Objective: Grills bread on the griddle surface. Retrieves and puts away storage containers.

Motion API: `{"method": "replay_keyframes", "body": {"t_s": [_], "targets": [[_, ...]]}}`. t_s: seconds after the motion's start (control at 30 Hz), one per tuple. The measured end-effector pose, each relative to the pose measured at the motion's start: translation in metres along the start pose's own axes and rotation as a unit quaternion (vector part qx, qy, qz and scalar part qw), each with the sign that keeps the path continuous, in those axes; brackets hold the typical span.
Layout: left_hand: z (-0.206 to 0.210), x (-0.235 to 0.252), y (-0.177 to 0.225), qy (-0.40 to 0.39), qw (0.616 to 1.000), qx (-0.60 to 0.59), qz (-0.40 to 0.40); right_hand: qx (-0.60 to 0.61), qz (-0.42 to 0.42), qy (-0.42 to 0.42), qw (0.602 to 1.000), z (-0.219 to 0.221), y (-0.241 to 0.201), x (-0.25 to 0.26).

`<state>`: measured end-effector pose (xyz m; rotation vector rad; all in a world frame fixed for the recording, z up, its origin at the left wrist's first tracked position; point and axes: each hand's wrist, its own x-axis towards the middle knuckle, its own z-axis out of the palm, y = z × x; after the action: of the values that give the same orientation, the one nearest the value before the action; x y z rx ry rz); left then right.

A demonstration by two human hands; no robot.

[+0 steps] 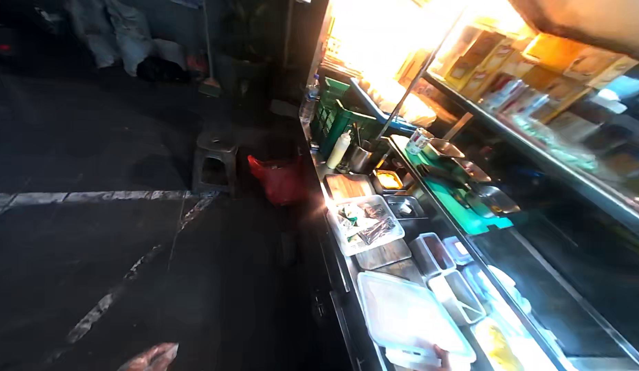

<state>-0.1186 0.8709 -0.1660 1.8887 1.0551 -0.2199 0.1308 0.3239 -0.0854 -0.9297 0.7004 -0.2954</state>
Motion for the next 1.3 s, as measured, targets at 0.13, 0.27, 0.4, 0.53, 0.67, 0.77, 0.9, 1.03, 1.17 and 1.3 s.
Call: {"method": "replay_keyframes", "body": {"t_s": [0.13,0.27,0.4,0.53,0.67,0.77,0.9,1.03,1.17,1.3], "targets": [[-0.016,0.053,0.091,0.033,0.994,-0.104,0.020,0.040,-0.021,-0.106,0.993,0.006,-0.036,-0.036],[0.013,0.061,0.199,-0.075,0.960,-0.266,0.043,0.072,0.029,-0.095,0.992,0.043,-0.055,-0.069],[0.054,0.070,0.296,-0.283,0.884,-0.352,0.124,-0.012,0.071,-0.297,0.952,0.077,-0.009,-0.039],[0.056,0.108,0.370,-0.329,0.864,-0.310,0.224,-0.079,0.130,-0.368,0.917,0.199,0.025,-0.012],[0.045,0.154,0.428,-0.095,0.961,-0.158,0.207,-0.207,0.064,-0.396,0.893,0.304,0.044,0.045],[0.044,0.176,0.451,-0.031,0.970,-0.122,0.207,-0.268,0.022,-0.331,0.905,0.325,0.067,0.052],[0.074,0.201,0.492,-0.054,0.978,-0.013,0.202,-0.308,-0.001,-0.203,0.929,0.308,0.085,0.061],[0.129,0.229,0.564,-0.135,0.956,0.074,0.249,-0.294,-0.046,-0.058,0.953,0.301,0.072,0.080],[0.201,0.252,0.639,-0.191,0.891,0.224,0.345,-0.372,-0.070,0.091,0.921,0.307,0.044,0.111],[0.276,0.291,0.653,-0.213,0.805,0.371,0.412,-0.519,-0.004,0.139,0.844,0.298,0.061,0.153]]}}
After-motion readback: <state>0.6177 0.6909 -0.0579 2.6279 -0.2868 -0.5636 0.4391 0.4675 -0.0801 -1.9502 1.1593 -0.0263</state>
